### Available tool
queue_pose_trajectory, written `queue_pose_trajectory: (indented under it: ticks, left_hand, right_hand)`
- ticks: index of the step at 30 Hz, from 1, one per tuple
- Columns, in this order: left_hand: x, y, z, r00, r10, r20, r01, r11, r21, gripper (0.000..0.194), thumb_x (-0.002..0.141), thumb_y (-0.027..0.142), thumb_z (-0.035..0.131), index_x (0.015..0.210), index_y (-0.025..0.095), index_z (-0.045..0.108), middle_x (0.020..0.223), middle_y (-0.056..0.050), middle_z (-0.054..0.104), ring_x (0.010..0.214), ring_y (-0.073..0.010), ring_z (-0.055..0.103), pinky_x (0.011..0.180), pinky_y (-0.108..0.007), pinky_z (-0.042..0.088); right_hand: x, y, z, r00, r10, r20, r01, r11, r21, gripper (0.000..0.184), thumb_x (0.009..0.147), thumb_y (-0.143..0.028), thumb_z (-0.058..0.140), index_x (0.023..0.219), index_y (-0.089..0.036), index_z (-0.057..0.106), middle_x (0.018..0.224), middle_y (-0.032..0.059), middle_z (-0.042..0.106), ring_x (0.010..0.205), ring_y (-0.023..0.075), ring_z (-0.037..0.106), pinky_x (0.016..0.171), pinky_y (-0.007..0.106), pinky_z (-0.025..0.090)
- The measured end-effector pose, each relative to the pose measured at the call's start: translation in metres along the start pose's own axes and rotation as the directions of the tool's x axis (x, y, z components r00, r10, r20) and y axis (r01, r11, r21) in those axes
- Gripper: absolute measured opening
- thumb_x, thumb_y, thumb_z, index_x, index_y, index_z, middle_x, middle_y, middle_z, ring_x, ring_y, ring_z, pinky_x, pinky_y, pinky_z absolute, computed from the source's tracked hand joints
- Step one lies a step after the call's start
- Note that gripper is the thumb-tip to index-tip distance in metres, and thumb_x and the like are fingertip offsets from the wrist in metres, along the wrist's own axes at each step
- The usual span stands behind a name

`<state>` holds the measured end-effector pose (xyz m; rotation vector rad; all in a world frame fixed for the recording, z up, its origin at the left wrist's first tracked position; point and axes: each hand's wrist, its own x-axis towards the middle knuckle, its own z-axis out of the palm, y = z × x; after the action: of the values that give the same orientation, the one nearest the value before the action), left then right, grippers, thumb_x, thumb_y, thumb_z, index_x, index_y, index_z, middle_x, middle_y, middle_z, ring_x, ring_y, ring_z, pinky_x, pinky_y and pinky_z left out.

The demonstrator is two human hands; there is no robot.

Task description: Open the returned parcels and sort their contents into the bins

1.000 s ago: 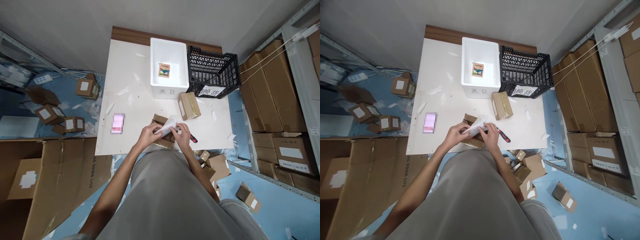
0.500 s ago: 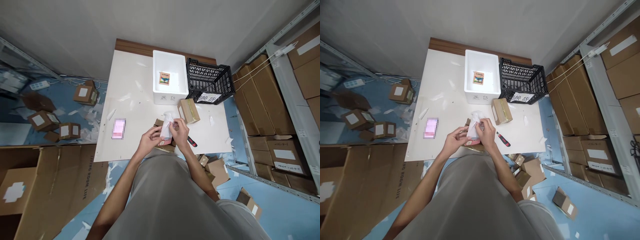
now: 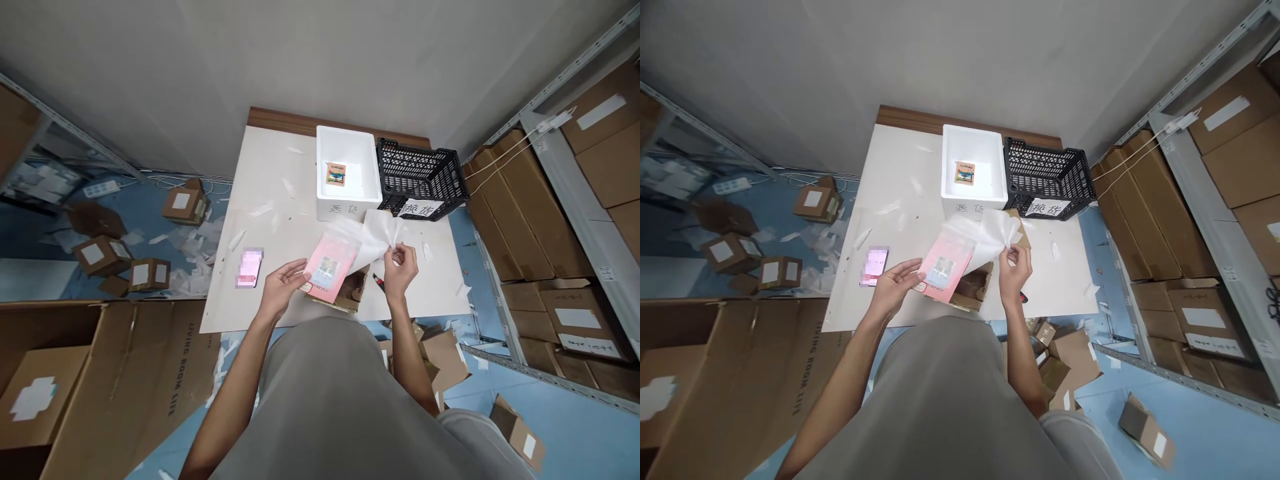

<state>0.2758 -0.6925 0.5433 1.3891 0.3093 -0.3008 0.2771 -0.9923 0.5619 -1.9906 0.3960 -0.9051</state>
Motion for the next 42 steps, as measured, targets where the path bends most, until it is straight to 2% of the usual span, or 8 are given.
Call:
queue_pose_trajectory:
  ticks: [7,14,19,23,26,30,36,42]
  left_hand:
    - [-0.001,0.008,-0.006,0.999,0.032,0.003,-0.032,0.999,-0.011,0.086,0.056,0.068,0.11,0.122,0.019,0.088,0.145,-0.022,0.081,0.129,-0.0408,0.078,0.111,-0.054,0.066]
    - [-0.002,0.015,-0.042,1.0,0.006,-0.009,-0.008,0.989,-0.145,0.084,0.057,0.056,0.114,0.127,0.019,0.086,0.151,-0.023,0.077,0.148,-0.0427,0.069,0.11,-0.047,0.066]
    - [0.0,0.017,-0.06,0.998,0.026,-0.058,-0.036,0.984,-0.176,0.081,0.057,0.049,0.115,0.127,0.02,0.086,0.146,-0.021,0.08,0.144,-0.0405,0.072,0.102,-0.041,0.068]
    - [0.005,0.016,-0.073,0.989,0.041,-0.145,-0.068,0.98,-0.185,0.081,0.055,0.048,0.115,0.125,0.02,0.086,0.14,-0.02,0.082,0.137,-0.0379,0.075,0.094,-0.035,0.069]
    - [0.009,0.016,-0.08,0.983,0.048,-0.179,-0.085,0.976,-0.203,0.083,0.054,0.046,0.115,0.126,0.019,0.085,0.139,-0.02,0.082,0.133,-0.0363,0.077,0.089,-0.033,0.069]
    - [0.013,0.019,-0.078,0.977,0.07,-0.2,-0.112,0.971,-0.209,0.082,0.056,0.046,0.113,0.126,0.018,0.083,0.14,-0.02,0.081,0.128,-0.0346,0.078,0.087,-0.032,0.069]
    - [0.018,0.027,-0.055,0.979,0.108,-0.171,-0.139,0.973,-0.184,0.081,0.057,0.049,0.111,0.127,0.019,0.083,0.142,-0.022,0.08,0.133,-0.0377,0.077,0.092,-0.038,0.07]
    - [0.015,0.03,-0.029,0.983,0.105,-0.154,-0.129,0.978,-0.161,0.086,0.056,0.055,0.112,0.128,0.018,0.081,0.144,-0.023,0.08,0.137,-0.0411,0.075,0.1,-0.045,0.069]
  right_hand:
    - [-0.025,-0.019,-0.001,0.974,-0.111,0.198,0.091,0.99,0.108,0.014,0.103,-0.032,0.066,0.108,-0.024,0.076,0.111,0.0088,0.075,0.103,0.0227,0.075,0.088,0.036,0.069]
    - [0.007,0.015,-0.01,0.983,0.159,-0.096,-0.16,0.987,0.0,0.023,0.092,-0.037,0.064,0.104,-0.02,0.073,0.105,0.0095,0.078,0.089,0.0207,0.077,0.088,0.037,0.067]
    - [0.014,0.015,-0.03,0.981,0.136,-0.138,-0.13,0.99,0.054,0.027,0.092,-0.043,0.069,0.106,-0.02,0.075,0.108,0.0095,0.078,0.091,0.0215,0.078,0.09,0.038,0.067]
    - [0.01,0.007,-0.048,0.988,0.102,0.114,-0.11,0.991,0.073,0.024,0.092,-0.04,0.073,0.105,-0.021,0.078,0.105,0.0073,0.079,0.088,0.0211,0.077,0.086,0.036,0.067]
    - [0.0,0.008,-0.05,0.918,0.021,0.395,-0.014,1.0,-0.02,0.017,0.097,-0.033,0.069,0.104,-0.022,0.08,0.105,0.0065,0.08,0.091,0.022,0.077,0.087,0.036,0.067]
    - [-0.03,0.011,-0.02,0.814,-0.07,0.576,0.253,0.936,-0.244,0.023,0.106,-0.02,0.059,0.111,-0.023,0.081,0.124,0.0116,0.078,0.105,0.0248,0.076,0.096,0.037,0.063]
    - [-0.075,0.018,0.048,0.42,0.188,0.888,0.493,0.774,-0.398,0.03,0.109,-0.006,0.057,0.114,-0.02,0.084,0.137,0.0157,0.079,0.125,0.0276,0.072,0.106,0.034,0.057]
    - [-0.071,0.028,0.051,0.4,0.27,0.876,0.474,0.757,-0.45,0.035,0.099,0.002,0.06,0.116,-0.014,0.087,0.124,0.0209,0.083,0.117,0.0309,0.076,0.102,0.039,0.058]
